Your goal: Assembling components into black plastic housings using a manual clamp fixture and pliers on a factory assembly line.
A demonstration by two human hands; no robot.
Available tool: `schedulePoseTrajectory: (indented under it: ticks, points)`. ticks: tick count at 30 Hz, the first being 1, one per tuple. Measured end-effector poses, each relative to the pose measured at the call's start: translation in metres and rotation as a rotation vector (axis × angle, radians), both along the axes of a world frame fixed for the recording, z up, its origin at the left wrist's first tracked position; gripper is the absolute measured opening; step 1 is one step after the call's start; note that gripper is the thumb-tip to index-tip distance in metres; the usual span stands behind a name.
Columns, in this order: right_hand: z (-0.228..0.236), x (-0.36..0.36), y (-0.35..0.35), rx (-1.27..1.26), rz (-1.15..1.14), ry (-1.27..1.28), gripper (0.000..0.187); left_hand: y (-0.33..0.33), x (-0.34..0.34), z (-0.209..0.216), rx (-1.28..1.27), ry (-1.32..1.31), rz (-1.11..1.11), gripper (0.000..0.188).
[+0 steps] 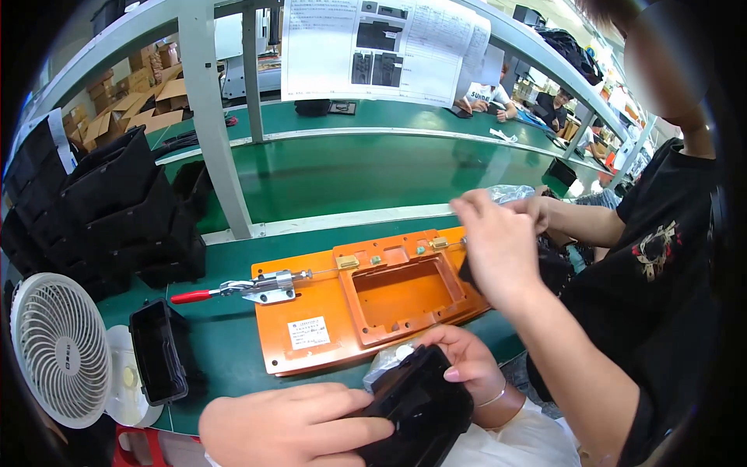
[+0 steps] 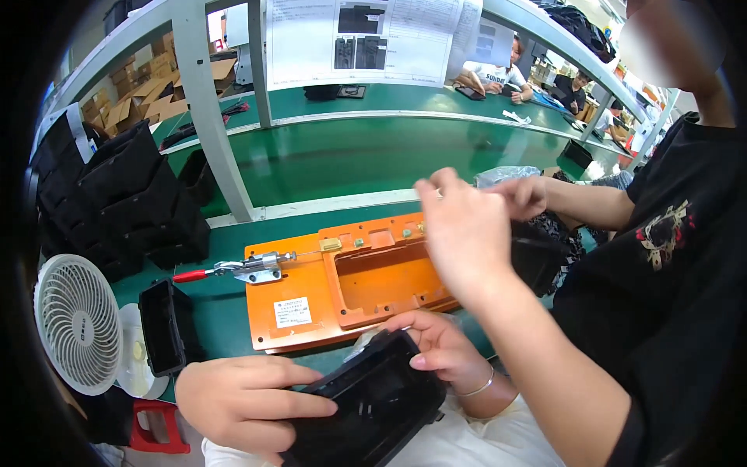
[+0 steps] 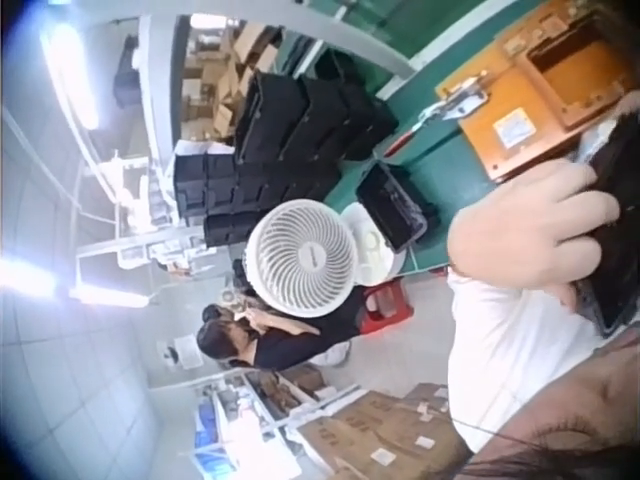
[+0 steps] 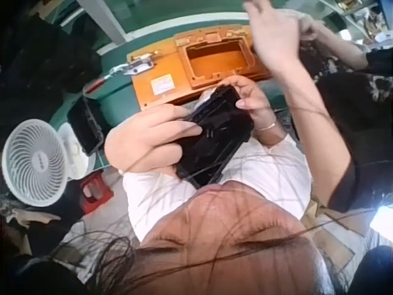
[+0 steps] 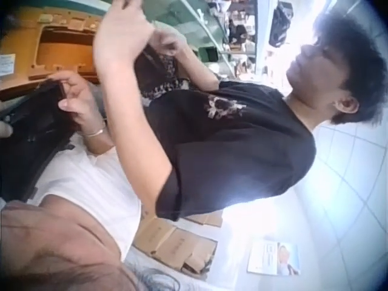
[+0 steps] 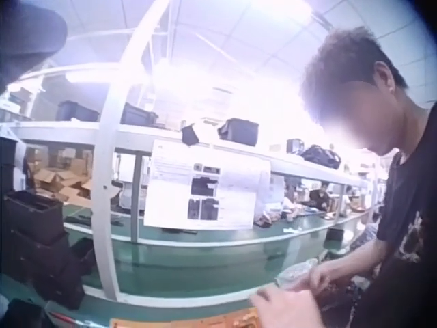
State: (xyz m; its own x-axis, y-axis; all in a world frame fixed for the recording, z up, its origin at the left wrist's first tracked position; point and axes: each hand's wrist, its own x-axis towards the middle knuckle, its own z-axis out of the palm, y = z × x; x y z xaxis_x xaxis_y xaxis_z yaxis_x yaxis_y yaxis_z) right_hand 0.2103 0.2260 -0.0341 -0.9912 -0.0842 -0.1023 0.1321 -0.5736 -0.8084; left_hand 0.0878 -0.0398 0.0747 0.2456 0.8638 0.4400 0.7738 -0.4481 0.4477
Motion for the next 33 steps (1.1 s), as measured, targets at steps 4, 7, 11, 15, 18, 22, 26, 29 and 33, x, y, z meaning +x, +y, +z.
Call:
schedulePoseTrajectory:
  ticks: [4, 7, 11, 15, 18, 22, 26, 29, 33]
  points:
    - [0.001, 0.006, -0.006, -0.027, 0.153, -0.009, 0.061, -0.015, -0.002, 0.003, 0.071, -0.048, -0.036, 0.016]
    - [-0.016, 0.007, -0.007, -0.075, 0.307, 0.079, 0.063, -0.027, 0.002, 0.011, 0.114, 0.000, -0.031, 0.017]
    - [-0.038, 0.002, 0.004, 0.235, 0.476, 0.146, 0.070, -0.028, -0.008, 0.001, 0.109, 0.032, -0.090, 0.019]
    - [-0.005, -0.004, -0.026, 0.069, 0.603, 0.007, 0.066, -0.059, 0.010, 0.019, 0.129, 0.079, -0.006, 0.022]
    - [-0.016, -0.005, -0.030, 0.330, 0.500, 0.180, 0.054, -0.069, 0.001, 0.015, 0.223, 0.057, -0.065, 0.025]
    - [-0.029, -0.011, -0.034, 0.793, 0.356, 0.515, 0.043, -0.074, -0.012, 0.003, 0.318, 0.004, -0.120, 0.030]
    - [-0.030, -0.026, -0.049, 1.050, 0.422, 0.719, 0.038, -0.083, -0.018, 0.006, 0.328, -0.040, -0.122, 0.035]
    - [-0.023, -0.039, -0.055, 1.152, 0.499, 0.735, 0.036, -0.083, -0.033, 0.004, 0.346, -0.092, -0.127, 0.034]
    - [-0.028, -0.051, -0.053, 1.106, 0.548, 0.595, 0.036, -0.102, -0.071, -0.015, 0.153, -0.182, -0.123, 0.028]
